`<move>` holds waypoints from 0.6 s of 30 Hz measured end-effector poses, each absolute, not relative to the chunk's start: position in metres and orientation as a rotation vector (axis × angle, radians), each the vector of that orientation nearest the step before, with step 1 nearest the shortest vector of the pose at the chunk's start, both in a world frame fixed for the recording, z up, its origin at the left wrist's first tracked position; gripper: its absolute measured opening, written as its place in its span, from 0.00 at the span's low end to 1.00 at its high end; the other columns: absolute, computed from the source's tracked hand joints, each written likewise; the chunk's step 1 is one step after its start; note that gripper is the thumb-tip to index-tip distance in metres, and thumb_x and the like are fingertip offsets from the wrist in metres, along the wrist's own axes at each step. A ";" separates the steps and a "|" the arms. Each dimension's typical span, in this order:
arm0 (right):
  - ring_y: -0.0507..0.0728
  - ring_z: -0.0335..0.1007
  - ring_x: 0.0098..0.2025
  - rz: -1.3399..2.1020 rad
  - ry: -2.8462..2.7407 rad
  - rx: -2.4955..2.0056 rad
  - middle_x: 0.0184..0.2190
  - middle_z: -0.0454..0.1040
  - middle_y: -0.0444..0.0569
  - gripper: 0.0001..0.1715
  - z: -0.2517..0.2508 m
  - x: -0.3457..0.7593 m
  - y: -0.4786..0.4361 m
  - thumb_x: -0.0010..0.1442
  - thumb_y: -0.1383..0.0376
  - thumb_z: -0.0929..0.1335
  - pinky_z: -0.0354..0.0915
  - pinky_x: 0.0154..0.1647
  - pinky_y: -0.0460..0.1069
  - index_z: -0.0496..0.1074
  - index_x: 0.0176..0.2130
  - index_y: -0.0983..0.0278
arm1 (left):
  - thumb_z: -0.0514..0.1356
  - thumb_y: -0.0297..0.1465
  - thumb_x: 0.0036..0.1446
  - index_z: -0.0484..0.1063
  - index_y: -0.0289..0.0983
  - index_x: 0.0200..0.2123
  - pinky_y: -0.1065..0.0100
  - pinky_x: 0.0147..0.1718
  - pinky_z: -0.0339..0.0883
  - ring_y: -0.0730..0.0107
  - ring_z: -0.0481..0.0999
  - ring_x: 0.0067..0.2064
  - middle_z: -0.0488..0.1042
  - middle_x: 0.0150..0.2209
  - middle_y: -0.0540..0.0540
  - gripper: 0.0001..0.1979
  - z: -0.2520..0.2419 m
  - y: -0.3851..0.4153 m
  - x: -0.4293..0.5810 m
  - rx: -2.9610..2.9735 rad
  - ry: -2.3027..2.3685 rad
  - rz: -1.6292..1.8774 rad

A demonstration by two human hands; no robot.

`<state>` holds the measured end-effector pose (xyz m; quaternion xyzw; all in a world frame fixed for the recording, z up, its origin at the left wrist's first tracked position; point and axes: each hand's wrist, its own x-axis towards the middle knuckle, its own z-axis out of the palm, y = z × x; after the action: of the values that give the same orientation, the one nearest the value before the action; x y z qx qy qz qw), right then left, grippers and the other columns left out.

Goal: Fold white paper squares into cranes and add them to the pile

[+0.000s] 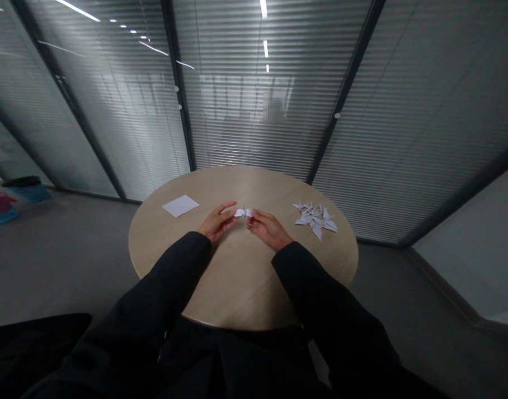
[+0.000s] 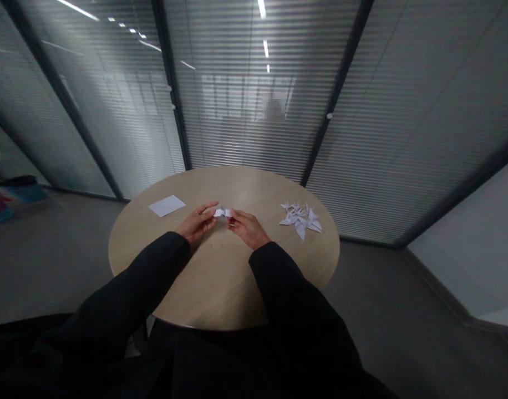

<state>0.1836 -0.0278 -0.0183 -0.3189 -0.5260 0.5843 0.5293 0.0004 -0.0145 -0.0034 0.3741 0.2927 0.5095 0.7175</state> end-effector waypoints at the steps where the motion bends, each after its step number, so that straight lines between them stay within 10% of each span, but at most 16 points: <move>1: 0.56 0.72 0.35 1.389 -1.270 -0.759 0.30 0.74 0.49 0.19 -0.018 0.183 -0.028 0.50 0.51 0.71 0.69 0.40 0.54 0.71 0.33 0.63 | 0.59 0.18 0.56 0.71 0.33 0.49 0.78 0.31 0.72 0.79 0.75 0.28 0.76 0.33 0.45 0.17 -0.003 -0.014 0.000 0.797 0.634 1.135; 18: 0.55 0.73 0.34 1.222 -1.146 -0.844 0.32 0.76 0.50 0.22 -0.022 0.186 -0.023 0.48 0.51 0.73 0.69 0.42 0.54 0.75 0.38 0.64 | 0.55 0.15 0.58 0.70 0.29 0.50 0.81 0.35 0.73 0.80 0.77 0.30 0.76 0.33 0.45 0.17 0.001 -0.014 0.001 0.645 0.643 1.250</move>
<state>0.1855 -0.0228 -0.0218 -0.3628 -0.4927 0.5252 0.5914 0.0011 -0.0137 0.0011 0.2912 0.2904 0.5647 0.7155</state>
